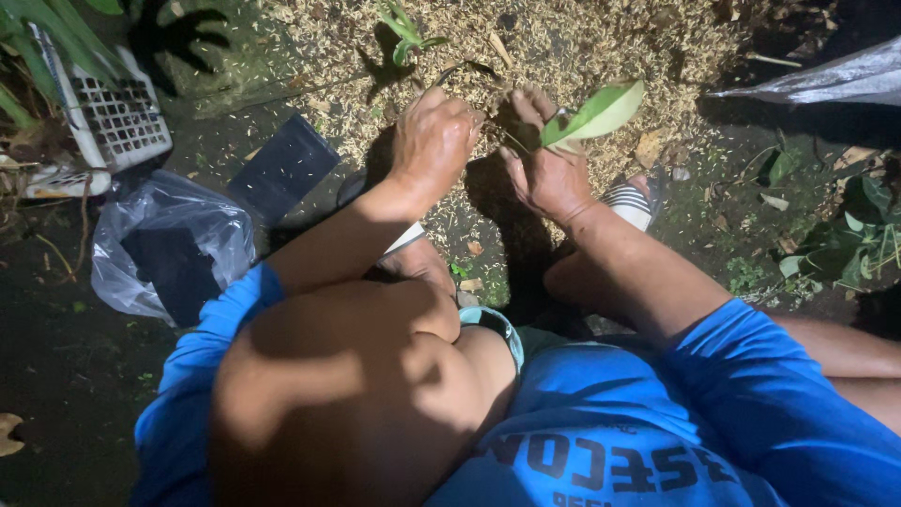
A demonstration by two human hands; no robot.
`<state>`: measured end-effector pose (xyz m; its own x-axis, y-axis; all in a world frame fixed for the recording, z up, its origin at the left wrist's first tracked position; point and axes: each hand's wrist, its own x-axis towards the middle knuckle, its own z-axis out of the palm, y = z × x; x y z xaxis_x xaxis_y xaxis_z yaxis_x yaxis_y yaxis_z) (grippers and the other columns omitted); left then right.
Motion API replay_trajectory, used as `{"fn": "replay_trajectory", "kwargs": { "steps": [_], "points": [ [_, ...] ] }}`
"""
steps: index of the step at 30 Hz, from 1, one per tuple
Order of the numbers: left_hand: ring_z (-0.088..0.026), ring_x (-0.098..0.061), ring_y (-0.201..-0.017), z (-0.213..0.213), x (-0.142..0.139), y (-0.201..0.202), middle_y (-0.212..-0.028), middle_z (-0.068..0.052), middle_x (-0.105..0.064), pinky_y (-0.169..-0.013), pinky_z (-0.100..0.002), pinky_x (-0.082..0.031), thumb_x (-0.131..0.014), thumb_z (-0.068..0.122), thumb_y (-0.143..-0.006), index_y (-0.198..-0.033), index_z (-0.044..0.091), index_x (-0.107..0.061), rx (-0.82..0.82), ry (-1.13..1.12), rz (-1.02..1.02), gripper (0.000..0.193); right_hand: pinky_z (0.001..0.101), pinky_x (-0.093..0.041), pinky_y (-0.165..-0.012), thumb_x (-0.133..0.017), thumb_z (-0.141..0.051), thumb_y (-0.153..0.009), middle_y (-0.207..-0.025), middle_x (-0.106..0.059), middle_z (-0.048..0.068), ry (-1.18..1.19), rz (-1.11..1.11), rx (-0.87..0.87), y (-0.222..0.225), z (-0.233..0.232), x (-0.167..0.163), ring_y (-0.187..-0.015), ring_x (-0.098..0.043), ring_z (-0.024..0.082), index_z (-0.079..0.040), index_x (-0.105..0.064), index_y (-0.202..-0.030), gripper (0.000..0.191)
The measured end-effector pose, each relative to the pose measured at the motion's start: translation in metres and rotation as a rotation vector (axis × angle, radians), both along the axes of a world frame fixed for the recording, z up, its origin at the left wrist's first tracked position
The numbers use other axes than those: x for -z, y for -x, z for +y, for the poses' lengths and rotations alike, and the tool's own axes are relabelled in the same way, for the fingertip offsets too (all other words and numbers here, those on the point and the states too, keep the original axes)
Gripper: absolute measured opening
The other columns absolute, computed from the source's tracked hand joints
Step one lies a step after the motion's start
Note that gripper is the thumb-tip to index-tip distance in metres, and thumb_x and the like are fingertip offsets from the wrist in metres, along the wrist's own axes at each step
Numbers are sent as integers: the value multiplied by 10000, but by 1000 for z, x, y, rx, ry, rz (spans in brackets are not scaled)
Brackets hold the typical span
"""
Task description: The person fills small black plastic pots with wood shavings, places small plants into the pots, and packs the shavings around the roots. The person repeats this process for multiple plants, handling each one individually.
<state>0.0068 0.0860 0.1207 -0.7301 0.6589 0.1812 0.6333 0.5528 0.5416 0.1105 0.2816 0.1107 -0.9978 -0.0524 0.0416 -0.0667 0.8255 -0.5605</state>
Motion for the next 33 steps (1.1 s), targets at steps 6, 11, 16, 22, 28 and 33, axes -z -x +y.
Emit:
{"fn": "replay_trajectory", "kwargs": {
  "steps": [6,11,16,22,28,33],
  "points": [
    [-239,-615,-932,-15,-15,-6,-1007,-63,-655,-787,-368,-525,-719,206,-986,-1179,37,-742,7,-79,71,258,526,-547,-958,-769,-230,-976,-1456,-515,225,-56,72,-59,5,2,-12,-1181,-612,434,-148,-527,-1510,592],
    [-223,-604,-904,-42,-25,-19,-1015,-50,-637,-728,-370,-497,-740,273,-994,-1066,76,-737,87,11,112,209,529,-533,-930,-747,-210,-993,-1400,-564,211,-40,101,-58,3,5,-20,-1156,-611,419,-110,-565,-1405,462],
    [-210,-597,-945,-41,-14,-33,-1100,-35,-651,-760,-345,-511,-719,292,-983,-1132,66,-736,89,63,187,272,492,-542,-878,-743,-232,-975,-1262,-634,146,-81,12,-103,6,0,-22,-1078,-624,380,-173,-639,-1310,356],
    [-213,-597,-937,-39,-10,-30,-1043,-43,-614,-737,-362,-513,-704,304,-1019,-1318,64,-672,17,35,138,385,535,-524,-931,-757,-289,-977,-1384,-572,226,-20,22,-65,14,-2,-28,-1167,-598,430,-126,-550,-1495,581],
    [-251,-609,-873,-30,-13,-19,-984,-88,-575,-711,-396,-533,-680,359,-986,-1477,9,-555,-75,217,21,615,526,-509,-1000,-767,-313,-922,-1457,-512,260,-140,-41,-127,26,-1,-30,-1254,-558,463,-180,-525,-1522,660],
    [-254,-637,-881,-26,-9,-19,-1107,-101,-631,-707,-394,-549,-678,344,-965,-1369,77,-630,-26,218,62,487,524,-510,-1020,-773,-284,-888,-1449,-528,231,-184,42,-162,23,-5,-29,-1248,-574,448,-190,-618,-1414,556]
  ]
}}
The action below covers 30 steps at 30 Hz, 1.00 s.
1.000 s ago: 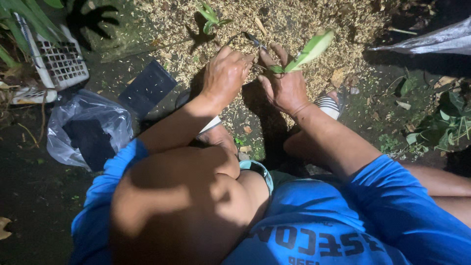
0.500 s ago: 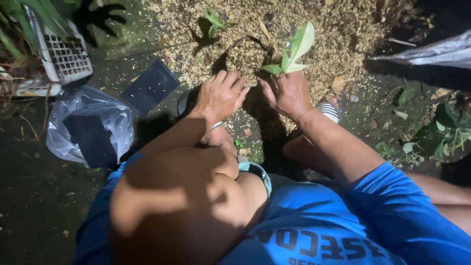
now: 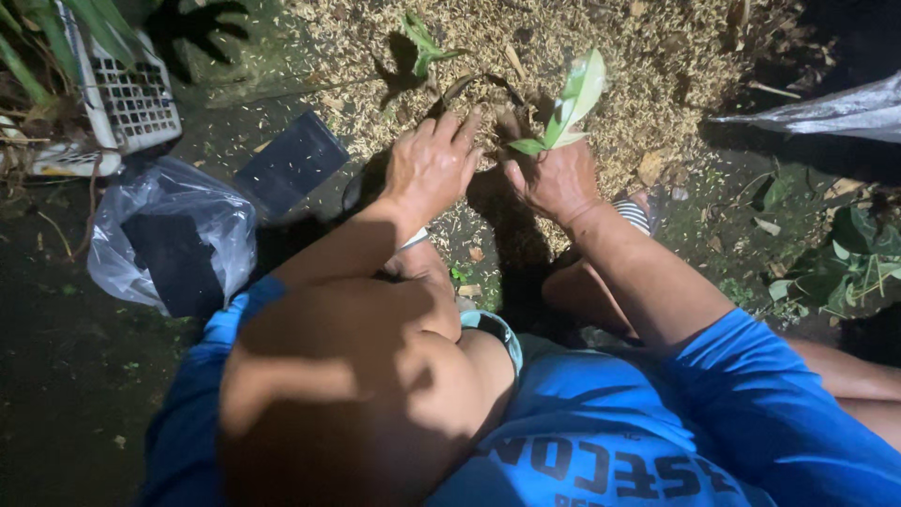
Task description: The person fills small black plastic pots with wood shavings, places small plants into the pots, and packs the shavings around the roots. The person repeats this process for multiple plants, handling each one individually.
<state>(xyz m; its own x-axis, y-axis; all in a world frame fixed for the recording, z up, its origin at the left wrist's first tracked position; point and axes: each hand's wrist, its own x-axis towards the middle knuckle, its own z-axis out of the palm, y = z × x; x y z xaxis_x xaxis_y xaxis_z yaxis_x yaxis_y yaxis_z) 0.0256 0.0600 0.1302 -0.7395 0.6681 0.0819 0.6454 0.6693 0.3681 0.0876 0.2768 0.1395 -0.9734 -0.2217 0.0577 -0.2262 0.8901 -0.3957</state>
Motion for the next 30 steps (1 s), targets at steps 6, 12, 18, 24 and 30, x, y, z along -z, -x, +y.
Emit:
{"fn": "replay_trajectory", "kwargs": {
  "steps": [6,12,18,24,30],
  "points": [
    [-248,-645,-873,0,5,-3,-1003,-71,-630,-695,-406,-547,-672,338,-982,-1310,100,-677,29,55,-16,406,518,-532,-943,-773,-196,-853,-1294,-635,175,79,-35,-9,-3,1,2,-1147,-613,419,-157,-671,-1331,491],
    [-237,-629,-856,-6,4,-10,-1008,-67,-624,-701,-389,-536,-655,336,-1001,-1353,90,-657,-24,-43,50,429,486,-560,-867,-747,-166,-943,-1244,-665,185,184,-70,71,-5,-5,6,-1033,-665,396,-161,-667,-1338,403],
    [-248,-658,-845,-19,-3,-18,-987,-73,-643,-696,-397,-515,-690,391,-1011,-1186,92,-655,-235,-231,-83,348,457,-562,-1018,-691,-207,-1028,-1314,-641,280,349,-82,280,-10,-13,6,-1165,-678,386,29,-446,-1474,560],
    [-332,-679,-798,-16,-1,-11,-806,-120,-672,-733,-483,-508,-702,605,-881,-885,75,-608,-531,-87,-595,539,443,-521,-1038,-566,-264,-1004,-1294,-672,282,313,-427,465,-1,-23,15,-1173,-661,416,5,-408,-1537,618],
    [-373,-708,-939,-17,30,-14,-906,-186,-736,-896,-498,-521,-678,609,-866,-850,56,-660,-525,-54,-764,553,414,-523,-1036,-660,-322,-931,-1321,-631,311,510,-466,465,-6,-31,20,-1204,-655,378,82,-377,-1501,754]
  ]
}}
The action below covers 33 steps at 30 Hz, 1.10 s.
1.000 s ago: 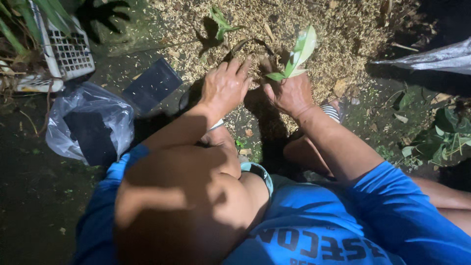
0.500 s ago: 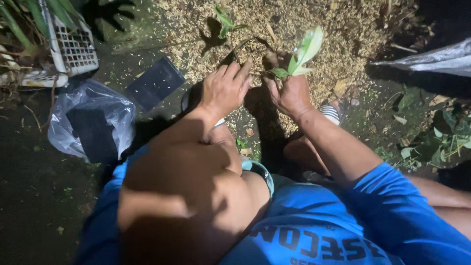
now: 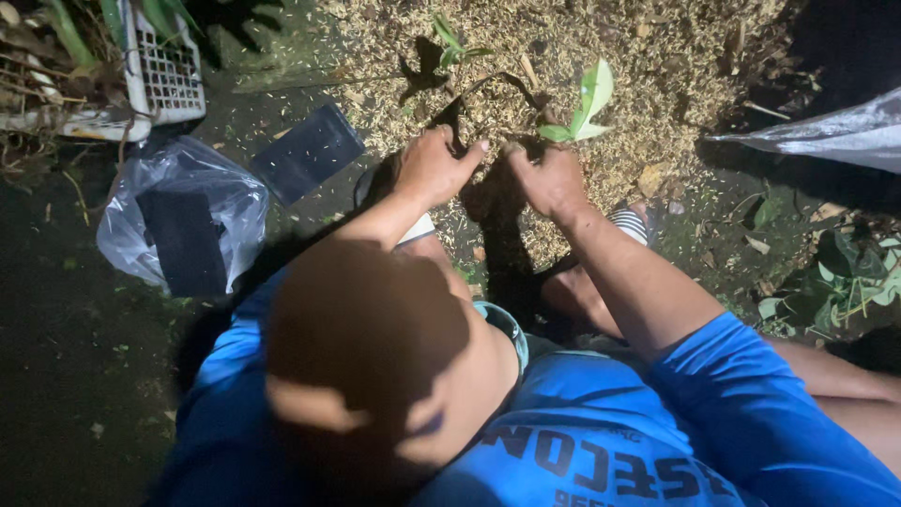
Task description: The person fills small black plastic pots with wood shavings, places small plants into the pots, and packs the shavings around the roots. The person repeats this process for multiple plants, handling each one individually.
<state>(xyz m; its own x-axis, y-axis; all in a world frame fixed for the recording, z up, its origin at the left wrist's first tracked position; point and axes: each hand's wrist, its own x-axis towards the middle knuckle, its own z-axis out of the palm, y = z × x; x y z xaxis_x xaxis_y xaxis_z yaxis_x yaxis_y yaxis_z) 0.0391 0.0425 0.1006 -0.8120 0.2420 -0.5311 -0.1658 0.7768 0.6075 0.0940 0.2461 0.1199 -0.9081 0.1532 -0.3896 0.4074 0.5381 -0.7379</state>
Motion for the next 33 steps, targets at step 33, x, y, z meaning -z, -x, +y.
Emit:
{"fn": "replay_trajectory", "kwargs": {
  "steps": [33],
  "points": [
    [-129,-631,-671,-45,-47,46,-732,-25,-553,-706,-380,-693,-567,193,-998,-814,0,-590,-303,-672,-55,267,408,-599,-802,-331,-345,-1061,-1083,-696,203,711,0,188,35,32,-62,-878,-672,219,29,-603,-1407,577]
  ]
}}
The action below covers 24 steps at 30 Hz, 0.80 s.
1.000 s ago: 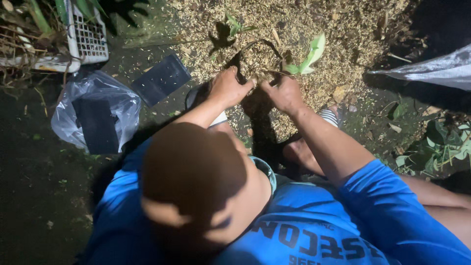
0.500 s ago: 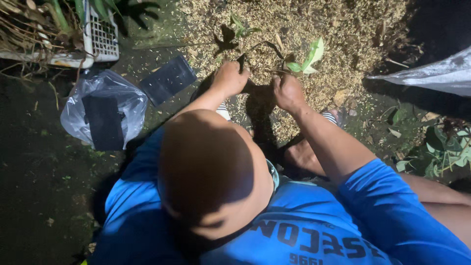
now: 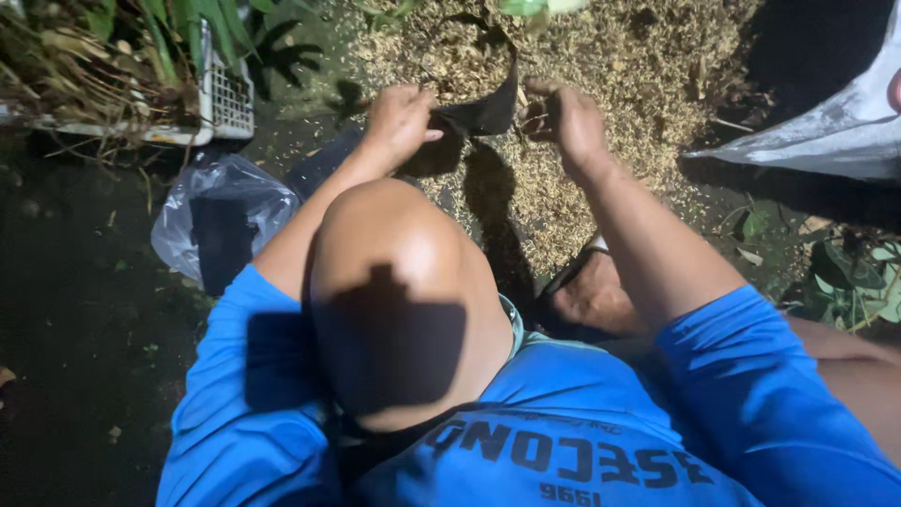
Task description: The person fills small black plastic pots with wood shavings, places small plants into the pots, and packs the shavings around the roots. The person repeats this process for multiple plants, handling each one individually.
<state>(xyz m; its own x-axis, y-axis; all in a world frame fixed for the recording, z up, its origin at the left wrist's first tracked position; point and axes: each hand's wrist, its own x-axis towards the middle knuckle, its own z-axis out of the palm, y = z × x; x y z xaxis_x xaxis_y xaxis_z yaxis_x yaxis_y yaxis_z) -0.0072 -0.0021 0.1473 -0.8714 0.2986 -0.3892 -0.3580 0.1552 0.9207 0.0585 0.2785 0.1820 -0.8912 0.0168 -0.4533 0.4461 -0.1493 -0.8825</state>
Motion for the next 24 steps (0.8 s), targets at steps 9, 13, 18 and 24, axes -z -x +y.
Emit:
{"fn": "replay_trajectory", "kwargs": {
  "steps": [9,13,18,24],
  "points": [
    [-147,-589,-639,-58,-18,-48,-692,-29,-583,-620,-354,-560,-624,215,-933,-764,38,-610,-225,238,86,245,379,-580,-839,-609,-196,-1058,-1257,-681,171,-16,162,-42,-2,-56,14,-1079,-676,233,40,-607,-1377,398],
    [-153,-620,-625,-103,-24,-102,-684,-33,-637,-615,-324,-481,-629,297,-880,-799,68,-650,-417,469,115,244,325,-641,-774,-616,-171,-1071,-1116,-728,161,-117,124,-215,-1,-30,33,-907,-736,221,42,-615,-1346,348],
    [-269,-610,-771,-142,-6,-202,-798,-128,-619,-730,-422,-505,-598,308,-952,-839,20,-625,-656,217,481,311,352,-591,-839,-618,-288,-1054,-1124,-734,146,-719,181,-550,9,23,62,-971,-726,244,-15,-619,-1347,400],
    [-325,-640,-799,-144,30,-330,-843,-141,-666,-732,-420,-510,-530,318,-992,-929,59,-673,-1203,398,154,302,470,-580,-870,-619,-460,-1016,-1048,-771,176,-1393,380,-1163,13,72,50,-979,-734,355,-99,-690,-1304,467]
  ]
}}
